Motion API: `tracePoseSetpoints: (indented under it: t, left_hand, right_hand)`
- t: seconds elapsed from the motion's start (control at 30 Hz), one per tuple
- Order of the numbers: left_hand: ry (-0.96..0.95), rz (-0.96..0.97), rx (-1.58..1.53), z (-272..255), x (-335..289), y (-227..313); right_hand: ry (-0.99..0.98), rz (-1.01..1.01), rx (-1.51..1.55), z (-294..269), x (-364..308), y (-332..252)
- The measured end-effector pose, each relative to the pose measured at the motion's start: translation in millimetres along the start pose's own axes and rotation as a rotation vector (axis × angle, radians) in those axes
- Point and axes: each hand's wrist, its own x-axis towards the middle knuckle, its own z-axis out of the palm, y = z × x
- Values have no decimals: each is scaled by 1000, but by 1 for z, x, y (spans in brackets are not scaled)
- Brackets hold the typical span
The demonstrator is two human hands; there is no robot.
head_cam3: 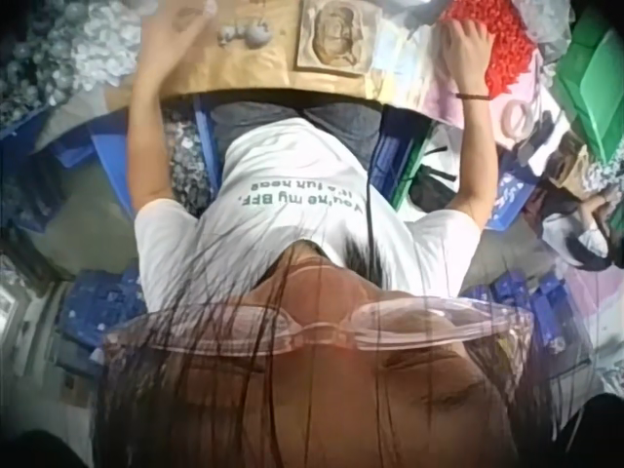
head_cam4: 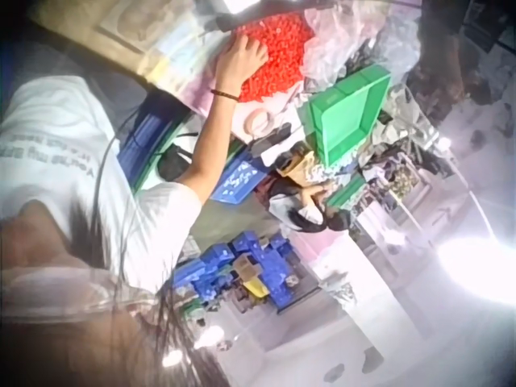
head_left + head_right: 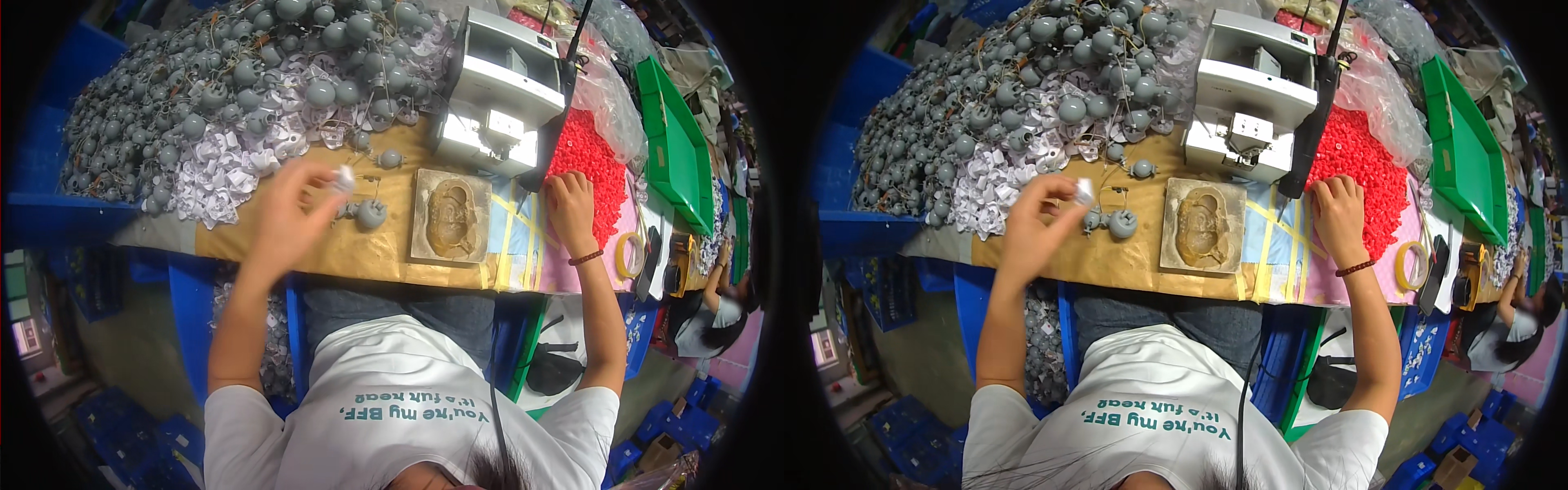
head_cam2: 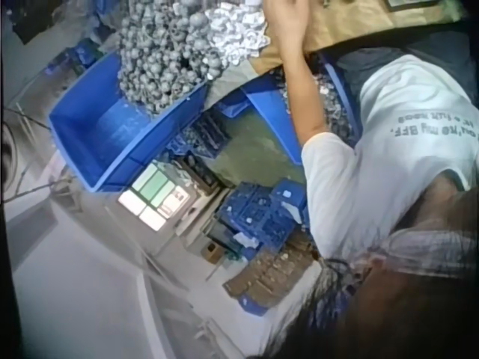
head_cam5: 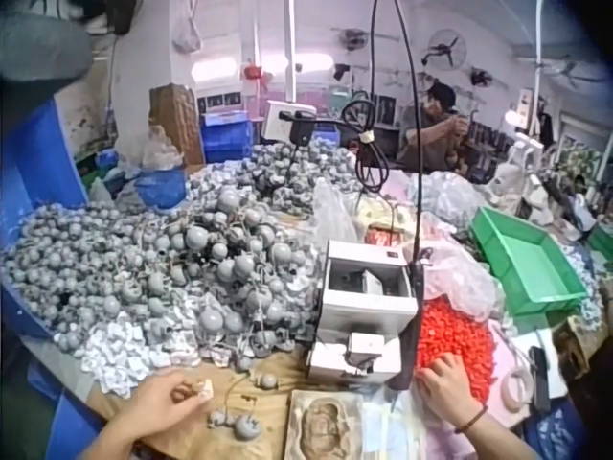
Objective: Assembling light bulb components using a powered screwdriver at a factory workstation.
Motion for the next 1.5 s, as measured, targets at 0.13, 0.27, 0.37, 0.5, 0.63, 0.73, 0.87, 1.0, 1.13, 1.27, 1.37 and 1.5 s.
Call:
tracePoseSetpoints:
  t: [0.13,0.27,0.37,0.5,0.63,0.73,0.87,1.0,1.13,1.27,1.37,1.5]
  left_hand:
    - [-204,481,63,66,-14,21]
    - [-205,566,169,122,-8,15]
    - [-135,534,265,134,2,10]
    - [-170,538,301,134,8,16]
    - [-158,566,375,135,9,16]
    - [-98,578,299,131,3,17]
    - [83,534,305,103,-24,-7]
    - [114,382,618,87,-46,-38]
    - [98,373,528,83,-37,-53]
    - [133,332,199,64,-31,-50]
    - [178,203,-237,38,-38,-28]
    - [136,122,-785,0,-53,13]
  right_hand:
    - [22,40,-41,0,1,-5]
    - [88,78,-48,3,4,-9]
    - [124,103,-43,1,7,-13]
    - [119,150,-50,3,6,-10]
    - [82,149,-91,3,10,-12]
    - [27,158,-120,2,14,-12]
    - [-5,141,-165,2,11,-11]
    - [5,128,-134,5,10,-9]
    - [63,171,3,-7,14,-8]
    - [198,264,402,-46,21,-20]
    - [98,307,854,-61,31,-68]
    - [97,-74,842,-47,39,-120]
